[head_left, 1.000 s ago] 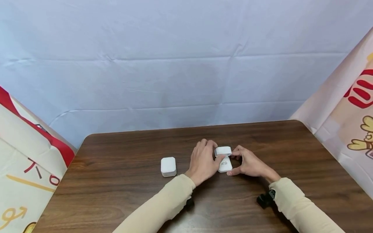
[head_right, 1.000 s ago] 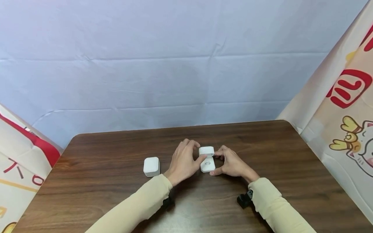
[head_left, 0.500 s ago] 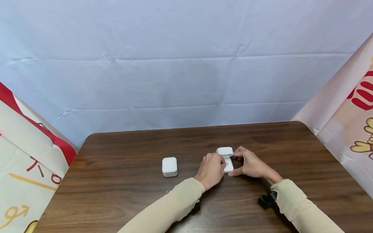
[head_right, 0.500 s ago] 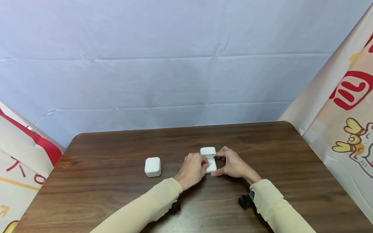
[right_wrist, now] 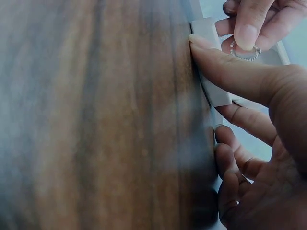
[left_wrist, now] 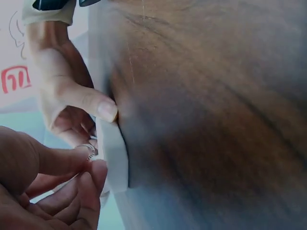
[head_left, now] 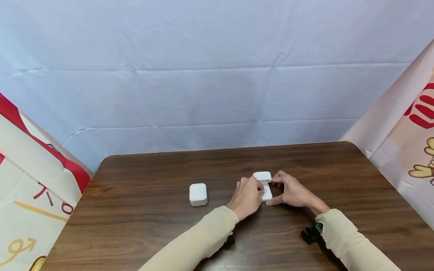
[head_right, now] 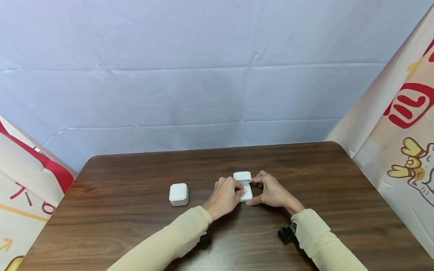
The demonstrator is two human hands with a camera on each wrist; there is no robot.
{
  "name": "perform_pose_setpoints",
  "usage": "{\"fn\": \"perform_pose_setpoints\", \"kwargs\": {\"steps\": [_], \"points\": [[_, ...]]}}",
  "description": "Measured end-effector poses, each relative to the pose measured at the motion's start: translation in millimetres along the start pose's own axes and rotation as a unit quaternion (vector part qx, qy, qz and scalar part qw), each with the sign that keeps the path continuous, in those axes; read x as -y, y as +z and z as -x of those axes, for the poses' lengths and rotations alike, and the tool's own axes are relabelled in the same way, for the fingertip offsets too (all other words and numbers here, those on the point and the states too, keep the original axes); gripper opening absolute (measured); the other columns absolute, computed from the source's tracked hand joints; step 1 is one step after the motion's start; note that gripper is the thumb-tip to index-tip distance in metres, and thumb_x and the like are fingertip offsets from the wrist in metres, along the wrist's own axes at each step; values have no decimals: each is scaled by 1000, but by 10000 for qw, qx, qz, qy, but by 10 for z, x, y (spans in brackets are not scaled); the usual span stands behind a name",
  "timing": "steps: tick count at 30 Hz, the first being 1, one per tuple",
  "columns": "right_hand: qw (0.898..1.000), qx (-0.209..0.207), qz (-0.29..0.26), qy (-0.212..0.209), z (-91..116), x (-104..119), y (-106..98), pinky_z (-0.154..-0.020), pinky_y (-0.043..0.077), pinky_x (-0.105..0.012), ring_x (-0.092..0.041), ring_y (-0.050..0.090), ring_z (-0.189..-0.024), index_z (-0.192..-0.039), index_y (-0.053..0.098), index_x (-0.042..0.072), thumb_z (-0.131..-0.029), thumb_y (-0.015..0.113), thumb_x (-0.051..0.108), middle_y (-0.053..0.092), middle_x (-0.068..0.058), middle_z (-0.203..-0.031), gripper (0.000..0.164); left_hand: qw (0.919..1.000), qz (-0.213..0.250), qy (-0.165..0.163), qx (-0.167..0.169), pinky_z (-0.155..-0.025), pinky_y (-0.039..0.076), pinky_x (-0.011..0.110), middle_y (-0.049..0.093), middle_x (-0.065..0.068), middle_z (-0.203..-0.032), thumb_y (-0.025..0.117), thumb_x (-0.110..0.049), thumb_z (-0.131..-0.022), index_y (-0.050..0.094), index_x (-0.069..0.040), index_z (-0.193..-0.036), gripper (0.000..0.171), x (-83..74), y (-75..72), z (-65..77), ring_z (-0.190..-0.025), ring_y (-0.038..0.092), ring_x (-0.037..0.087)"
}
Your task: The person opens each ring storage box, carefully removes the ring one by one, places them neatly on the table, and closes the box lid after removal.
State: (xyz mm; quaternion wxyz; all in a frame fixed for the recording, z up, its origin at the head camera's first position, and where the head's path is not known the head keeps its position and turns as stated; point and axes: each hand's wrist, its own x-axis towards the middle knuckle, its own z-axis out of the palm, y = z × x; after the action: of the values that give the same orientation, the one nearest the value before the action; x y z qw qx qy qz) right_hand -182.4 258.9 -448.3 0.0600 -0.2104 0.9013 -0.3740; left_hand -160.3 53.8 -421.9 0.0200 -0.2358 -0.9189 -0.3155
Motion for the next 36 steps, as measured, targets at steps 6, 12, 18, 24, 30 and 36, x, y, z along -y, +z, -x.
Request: {"fn": "perform_pose_setpoints", "kwargs": {"steps": [6,12,18,24,30,36], "points": [[10000,-4,45,-15,3,-4,-5,-76,43,-31,-22,49,-90,-116,71,-4,-69,96,30,54,-6,-102,63,9992,-42,229,320,-58,46,18,68,-11,-69,74,-8,-90,80,-14,-79,14,-45,-81,174,-58,54,0],[9999,-28,129,-15,1,-15,-18,-77,44,-33,-22,50,-91,-117,70,-5,-70,95,29,55,-6,-103,64,9920,160,120,1242,-63,47,23,58,-19,-55,77,-9,-85,72,-19,-60,27,-80,-102,286,-55,51,0],[9999,24,120,13,3,-16,-10,-76,43,-32,-22,49,-90,-119,69,-6,-71,95,30,55,-6,-102,66,9929,-22,-25,1193,-58,46,22,57,-17,-54,82,-15,-83,69,-21,-58,28,-73,-51,313,-55,52,3],[9999,-7,115,-1,6,-10,-3,-76,43,-32,-22,49,-89,-118,69,-5,-70,95,30,55,-6,-100,65,9922,-144,-320,1198,-59,48,25,64,-12,-67,88,-23,-78,75,-17,-76,15,-50,-74,288,-63,60,10],[9999,-57,114,2,8,-24,7,-76,43,-32,-22,50,-89,-118,70,-5,-68,96,30,55,-6,-99,66,9950,371,-737,567,-59,47,28,65,-7,-71,85,-27,-83,77,-8,-90,21,26,-266,94,-62,58,10],[10000,6,47,5,5,-25,11,-75,41,-32,-22,49,-90,-120,70,-3,-69,95,32,54,-6,-100,66,9720,1606,-1619,560,-75,49,32,69,2,-94,72,-43,-94,74,0,-110,46,136,-389,-177,-80,62,13]]}}
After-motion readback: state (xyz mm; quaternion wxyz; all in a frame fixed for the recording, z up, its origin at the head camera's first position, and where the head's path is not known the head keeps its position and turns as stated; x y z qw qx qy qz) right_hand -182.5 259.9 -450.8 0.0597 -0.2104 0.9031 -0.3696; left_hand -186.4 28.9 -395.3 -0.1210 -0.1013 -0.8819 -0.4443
